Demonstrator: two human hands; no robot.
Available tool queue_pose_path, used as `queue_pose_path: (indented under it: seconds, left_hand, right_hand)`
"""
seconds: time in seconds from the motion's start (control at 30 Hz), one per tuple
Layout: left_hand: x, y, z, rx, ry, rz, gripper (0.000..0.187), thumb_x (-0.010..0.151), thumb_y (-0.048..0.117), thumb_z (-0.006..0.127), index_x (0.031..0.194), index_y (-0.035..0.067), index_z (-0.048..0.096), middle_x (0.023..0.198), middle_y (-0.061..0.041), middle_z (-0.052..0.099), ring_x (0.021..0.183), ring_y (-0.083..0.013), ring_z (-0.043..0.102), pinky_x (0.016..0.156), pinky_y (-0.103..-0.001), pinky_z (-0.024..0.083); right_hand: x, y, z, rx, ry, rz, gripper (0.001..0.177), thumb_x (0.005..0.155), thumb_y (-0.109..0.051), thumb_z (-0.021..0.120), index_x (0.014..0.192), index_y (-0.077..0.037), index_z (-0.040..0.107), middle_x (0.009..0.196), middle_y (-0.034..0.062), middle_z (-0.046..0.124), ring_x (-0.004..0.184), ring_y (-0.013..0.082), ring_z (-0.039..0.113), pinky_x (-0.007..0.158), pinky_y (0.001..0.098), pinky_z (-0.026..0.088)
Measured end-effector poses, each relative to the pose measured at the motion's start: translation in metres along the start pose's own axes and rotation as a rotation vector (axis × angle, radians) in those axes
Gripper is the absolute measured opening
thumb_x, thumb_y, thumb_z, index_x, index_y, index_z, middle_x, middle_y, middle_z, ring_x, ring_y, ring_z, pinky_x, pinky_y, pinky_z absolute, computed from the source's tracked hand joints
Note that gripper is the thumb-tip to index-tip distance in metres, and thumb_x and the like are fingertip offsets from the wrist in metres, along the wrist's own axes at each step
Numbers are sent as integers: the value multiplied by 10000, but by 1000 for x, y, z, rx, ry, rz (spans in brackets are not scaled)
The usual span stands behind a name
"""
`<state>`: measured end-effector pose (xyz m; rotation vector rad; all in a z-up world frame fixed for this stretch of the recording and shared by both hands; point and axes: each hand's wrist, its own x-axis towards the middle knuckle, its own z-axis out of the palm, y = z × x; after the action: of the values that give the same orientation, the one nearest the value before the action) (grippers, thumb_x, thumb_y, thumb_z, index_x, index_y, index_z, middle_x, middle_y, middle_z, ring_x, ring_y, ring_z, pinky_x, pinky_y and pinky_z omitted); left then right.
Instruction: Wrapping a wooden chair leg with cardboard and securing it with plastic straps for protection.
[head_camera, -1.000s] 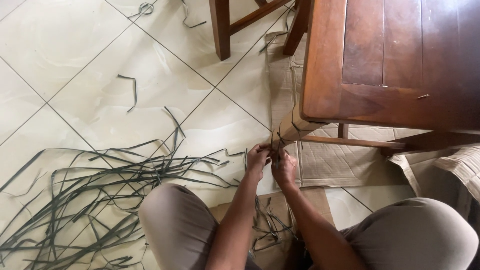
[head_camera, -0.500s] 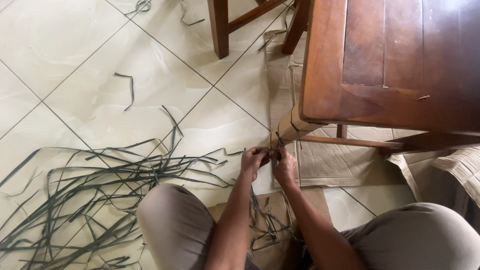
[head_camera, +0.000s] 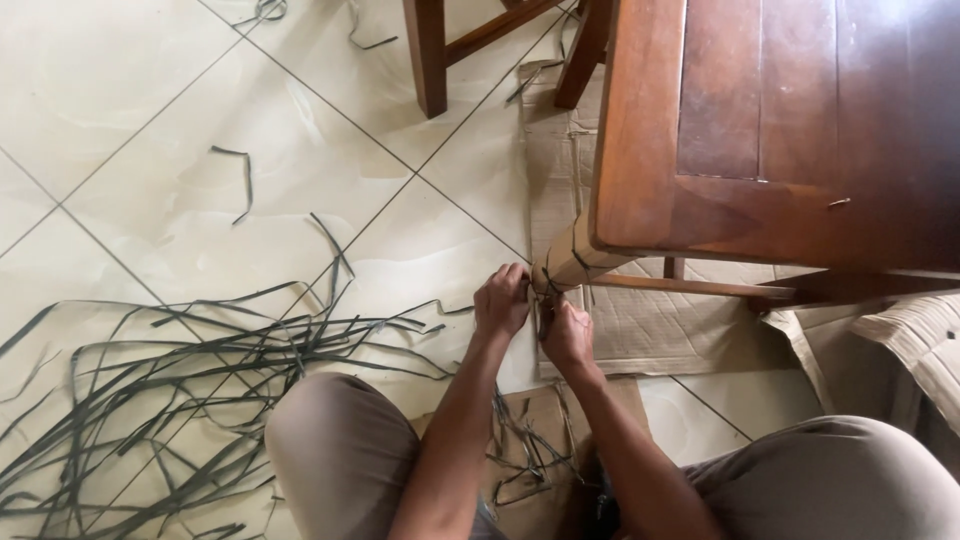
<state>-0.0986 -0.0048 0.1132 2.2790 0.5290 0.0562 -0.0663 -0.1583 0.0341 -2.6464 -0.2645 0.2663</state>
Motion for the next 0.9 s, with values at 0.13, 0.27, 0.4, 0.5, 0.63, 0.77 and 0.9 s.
queue_pose_path:
  seconds: [0.13,0.27,0.4,0.5,0.63,0.77,0.9]
  left_hand:
    - [9,-1,15,137,183,197,49,903,210,590,897,200,543,825,-27,593,882,-280,712,879,-430,584]
    - [18,1,24,161,242,258,85,866,170,602,867,170,517,784,-46,596,878,-316,718,999,-444,535]
    - [24,-13,32,103,157,211,106,869,197,595,916,150,513,837,-66,610,942,-321,712,1042,-466,508]
    - [12,-5,19,21,74,67,75,955,268,514,955,195,499,876,-59,581,898,-351,707,869,-513,577]
    - [8,-1,18,94,59,27,94,992,277,487,961,188,483,917,-42,559,921,-329,711,849,-491,591]
    - [4,7,12,1,10,-90,138,1018,314,414,977,196,473,967,-81,564,916,-402,702,853,-557,576]
    - [-1,1,26,-200,-5,-237,236,994,381,408,1006,170,514,979,-147,631,970,-458,684,873,-599,539]
  right_hand:
    - [-7,-4,-3,2,3,-45,168,830,-248,674,983,-196,627,736,140,711,775,422,735,730,554,572]
    - [-11,5,10,-46,68,-188,210,899,-241,656,1103,-195,655,759,179,698,731,437,728,668,586,569]
    - [-19,6,1,86,-57,-34,250,830,-213,663,1072,-239,607,812,154,722,861,466,709,793,597,543]
    - [-25,2,-2,184,-107,74,188,887,-198,633,1068,-246,618,879,167,742,909,478,707,835,583,546]
    - [-32,-5,-10,181,-152,113,210,890,-208,628,1086,-285,630,917,153,753,945,451,713,885,566,550]
    - [-30,-5,-8,234,-162,131,239,873,-198,627,1093,-288,646,940,154,754,954,465,705,848,592,535]
    - [-34,-5,-13,216,-145,125,234,886,-193,616,1098,-292,635,894,169,756,929,445,724,859,559,555]
